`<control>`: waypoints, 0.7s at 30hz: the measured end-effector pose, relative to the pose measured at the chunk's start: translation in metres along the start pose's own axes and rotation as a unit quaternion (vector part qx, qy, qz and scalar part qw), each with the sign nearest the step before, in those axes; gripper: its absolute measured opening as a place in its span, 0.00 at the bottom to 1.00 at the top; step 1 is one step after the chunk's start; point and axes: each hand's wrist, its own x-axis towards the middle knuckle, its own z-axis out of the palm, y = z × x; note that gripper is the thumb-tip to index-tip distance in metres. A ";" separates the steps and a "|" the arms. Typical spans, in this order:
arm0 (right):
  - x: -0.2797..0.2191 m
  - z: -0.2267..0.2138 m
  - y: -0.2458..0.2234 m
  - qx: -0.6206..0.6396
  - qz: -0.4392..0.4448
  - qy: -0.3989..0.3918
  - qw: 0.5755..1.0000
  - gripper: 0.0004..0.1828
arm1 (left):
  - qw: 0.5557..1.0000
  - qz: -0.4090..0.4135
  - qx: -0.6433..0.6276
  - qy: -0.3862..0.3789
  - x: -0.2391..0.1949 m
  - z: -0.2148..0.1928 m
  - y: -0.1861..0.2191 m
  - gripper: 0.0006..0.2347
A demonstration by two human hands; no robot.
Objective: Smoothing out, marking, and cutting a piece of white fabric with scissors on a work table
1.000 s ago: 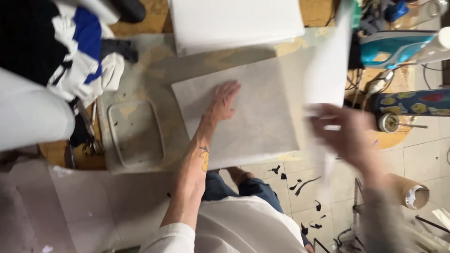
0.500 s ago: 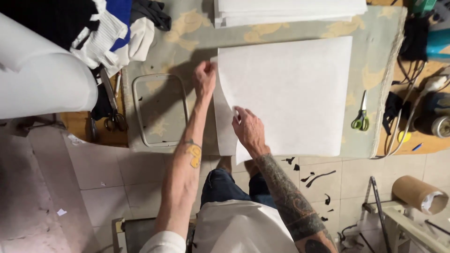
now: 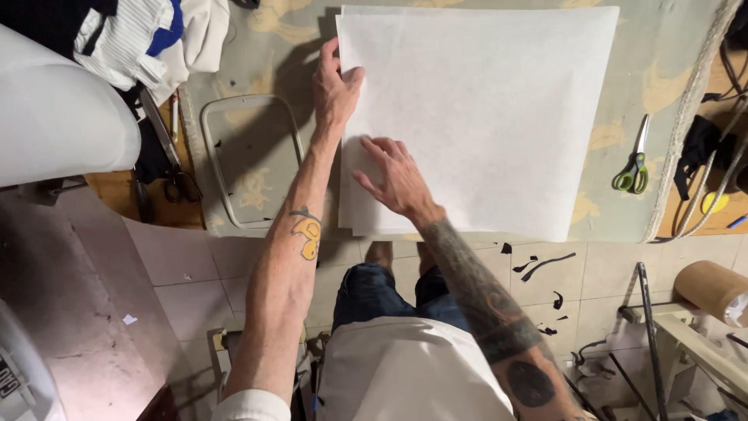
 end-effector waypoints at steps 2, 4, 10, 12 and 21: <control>-0.016 -0.018 0.000 -0.005 -0.015 0.001 1.000 0.29 | 0.999 0.033 -0.013 0.002 0.001 0.006 -0.014 0.19; -0.052 -0.040 0.026 -0.040 0.026 0.105 0.993 0.29 | 1.000 0.008 -0.014 0.023 -0.004 0.007 -0.004 0.19; -0.154 -0.093 0.140 -0.054 0.222 0.330 0.916 0.46 | 0.992 -0.063 -0.105 0.022 -0.010 0.001 0.015 0.19; -0.166 -0.105 0.153 0.037 0.283 0.291 0.913 0.44 | 0.988 -0.091 -0.123 0.002 -0.016 -0.010 0.028 0.21; -0.172 -0.130 0.153 0.171 0.266 0.262 0.912 0.31 | 0.987 -0.153 0.040 -0.041 -0.037 -0.018 0.013 0.15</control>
